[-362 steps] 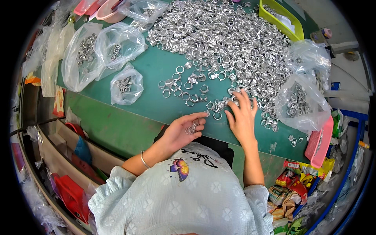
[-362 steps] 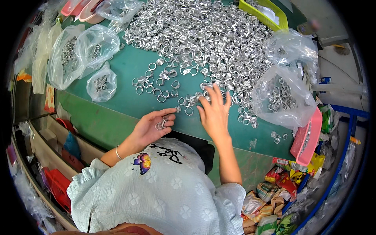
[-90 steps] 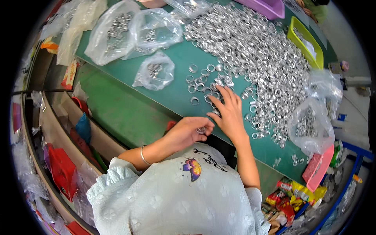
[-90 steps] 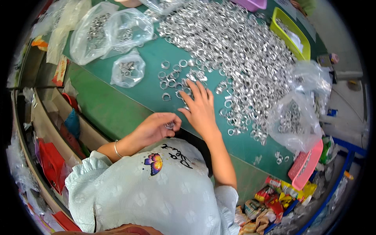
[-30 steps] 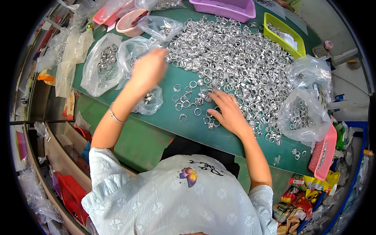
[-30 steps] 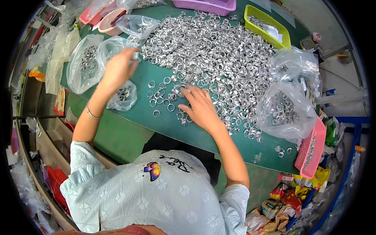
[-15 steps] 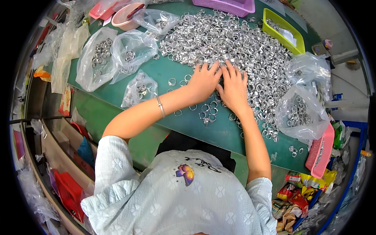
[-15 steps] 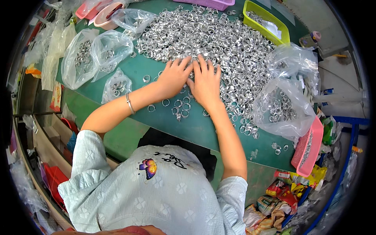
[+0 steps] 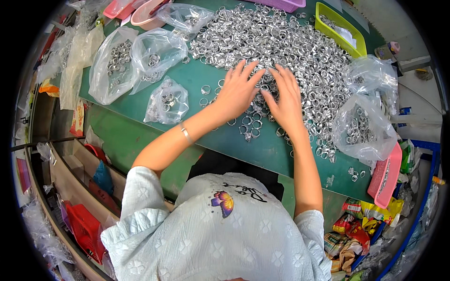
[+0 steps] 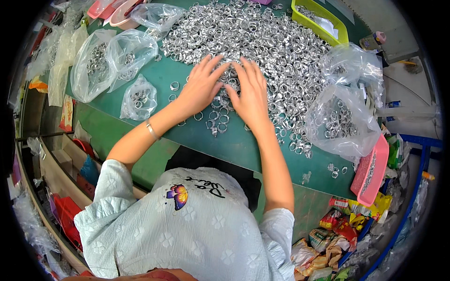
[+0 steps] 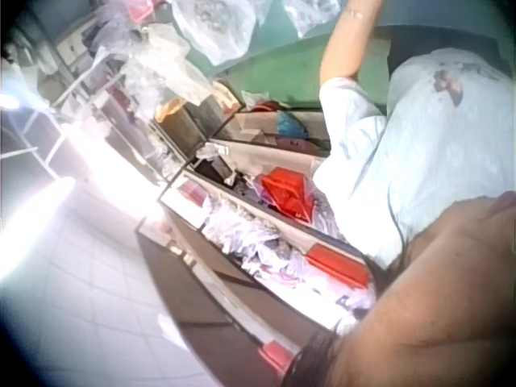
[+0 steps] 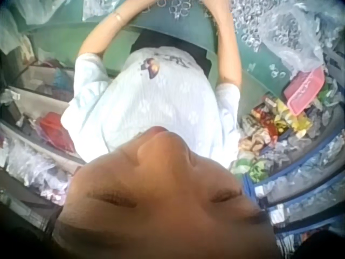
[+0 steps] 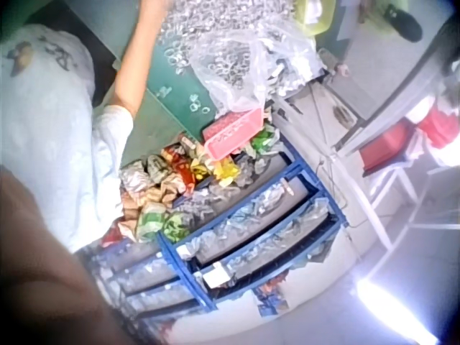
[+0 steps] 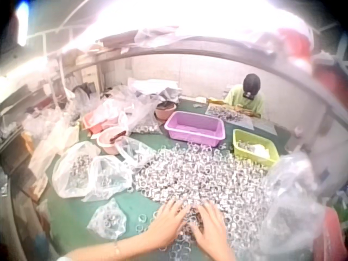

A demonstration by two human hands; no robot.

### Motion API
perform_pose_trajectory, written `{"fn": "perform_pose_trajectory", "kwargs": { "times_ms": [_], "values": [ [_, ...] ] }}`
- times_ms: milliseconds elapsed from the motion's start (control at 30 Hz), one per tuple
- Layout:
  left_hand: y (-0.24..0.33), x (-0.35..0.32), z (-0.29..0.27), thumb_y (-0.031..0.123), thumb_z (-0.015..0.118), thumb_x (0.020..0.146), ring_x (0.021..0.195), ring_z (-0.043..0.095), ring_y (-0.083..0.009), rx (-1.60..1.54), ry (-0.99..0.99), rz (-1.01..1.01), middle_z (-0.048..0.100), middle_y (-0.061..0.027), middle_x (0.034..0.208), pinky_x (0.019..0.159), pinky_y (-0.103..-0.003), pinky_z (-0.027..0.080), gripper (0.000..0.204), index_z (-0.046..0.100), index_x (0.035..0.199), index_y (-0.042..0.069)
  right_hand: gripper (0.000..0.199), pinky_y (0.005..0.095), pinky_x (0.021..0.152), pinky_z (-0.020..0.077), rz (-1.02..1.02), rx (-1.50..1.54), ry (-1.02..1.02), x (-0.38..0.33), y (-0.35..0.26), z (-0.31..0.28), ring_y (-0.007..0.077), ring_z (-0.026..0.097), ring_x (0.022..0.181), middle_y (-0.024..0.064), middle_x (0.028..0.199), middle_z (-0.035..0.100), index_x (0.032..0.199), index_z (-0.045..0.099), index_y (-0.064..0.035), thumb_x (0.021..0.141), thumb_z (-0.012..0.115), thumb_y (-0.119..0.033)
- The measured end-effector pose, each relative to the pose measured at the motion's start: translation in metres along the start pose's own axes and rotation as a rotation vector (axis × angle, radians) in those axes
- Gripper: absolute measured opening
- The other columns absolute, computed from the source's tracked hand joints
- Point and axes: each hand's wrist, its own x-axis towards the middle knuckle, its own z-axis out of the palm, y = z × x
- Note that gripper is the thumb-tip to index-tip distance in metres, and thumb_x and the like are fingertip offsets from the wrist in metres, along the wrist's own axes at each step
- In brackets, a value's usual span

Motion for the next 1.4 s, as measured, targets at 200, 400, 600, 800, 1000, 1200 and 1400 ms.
{"fn": "perform_pose_trajectory", "kwargs": {
  "times_ms": [200,400,600,800,1000,1200,1400],
  "values": [
    [-0.013,-0.023,0.002,0.003,0.058,0.075,0.122,0.036,-0.0333,0.094,-0.125,0.046,0.042,-0.0133,0.125,0.098,-0.048,0.033,0.046,0.047,0.119,0.007,0.051,0.0460,0.099,0.0305,-0.041,-0.112,-0.278,-0.024,0.002,-0.003,0.0346,0.038,0.119,0.0158,0.125,0.044,0.119,0.051,-0.0083,0.072,0.070,-0.019],
    [-0.019,-0.056,-0.020,-0.005,0.054,0.073,0.119,0.038,-0.0372,0.095,-0.021,-0.097,0.042,-0.0158,0.124,0.097,-0.044,0.036,0.034,0.053,0.106,0.002,0.031,0.0461,0.095,0.0314,-0.018,-0.110,-0.239,-0.059,-0.009,-0.026,0.0279,0.046,0.110,0.0080,0.106,0.051,0.104,0.057,-0.0088,0.074,0.066,-0.010],
    [-0.010,-0.059,-0.022,-0.003,0.055,0.074,0.124,0.033,-0.0385,0.026,0.099,-0.170,0.040,-0.0166,0.128,0.101,-0.049,0.030,0.037,0.052,0.111,0.002,0.011,0.0442,0.094,0.0293,0.149,-0.359,0.005,-0.080,0.010,-0.044,0.0259,0.049,0.101,0.0070,0.097,0.053,0.086,0.060,-0.0062,0.076,0.062,-0.005],
    [0.026,-0.064,-0.003,0.005,0.058,0.078,0.123,0.038,-0.0291,0.002,-0.184,0.073,0.046,-0.0106,0.127,0.101,-0.052,0.028,0.034,0.055,0.112,0.006,0.014,0.0374,0.080,0.0323,0.184,-0.171,0.045,-0.059,-0.011,-0.031,0.0248,0.048,0.090,0.0073,0.090,0.054,0.086,0.061,-0.0055,0.074,0.066,-0.010],
    [0.024,-0.070,-0.012,0.003,0.058,0.078,0.122,0.039,-0.0301,-0.050,-0.042,-0.067,0.049,-0.0117,0.123,0.102,-0.050,0.027,0.027,0.058,0.105,0.005,0.009,0.0378,0.078,0.0307,0.188,-0.240,0.071,-0.058,-0.009,-0.016,0.0238,0.048,0.084,0.0061,0.084,0.055,0.079,0.056,-0.0060,0.074,0.063,-0.008],
    [0.039,-0.066,-0.002,0.004,0.061,0.076,0.103,0.049,-0.0267,-0.156,0.002,-0.094,0.053,-0.0086,0.112,0.089,-0.040,0.034,0.030,0.058,0.106,0.006,0.019,0.0388,0.080,0.0312,0.113,-0.267,0.057,-0.055,-0.019,-0.020,0.0242,0.048,0.089,0.0073,0.091,0.055,0.089,0.059,-0.0047,0.074,0.066,-0.014],
    [0.044,-0.040,0.013,0.008,0.064,0.074,0.094,0.047,-0.0250,-0.130,-0.009,-0.017,0.052,-0.0070,0.104,0.078,-0.037,0.034,0.035,0.056,0.108,0.007,0.024,0.0389,0.085,0.0303,0.180,-0.192,-0.079,-0.060,-0.010,-0.017,0.0247,0.048,0.093,0.0084,0.098,0.056,0.094,0.059,-0.0038,0.074,0.067,-0.015]
  ]
}}
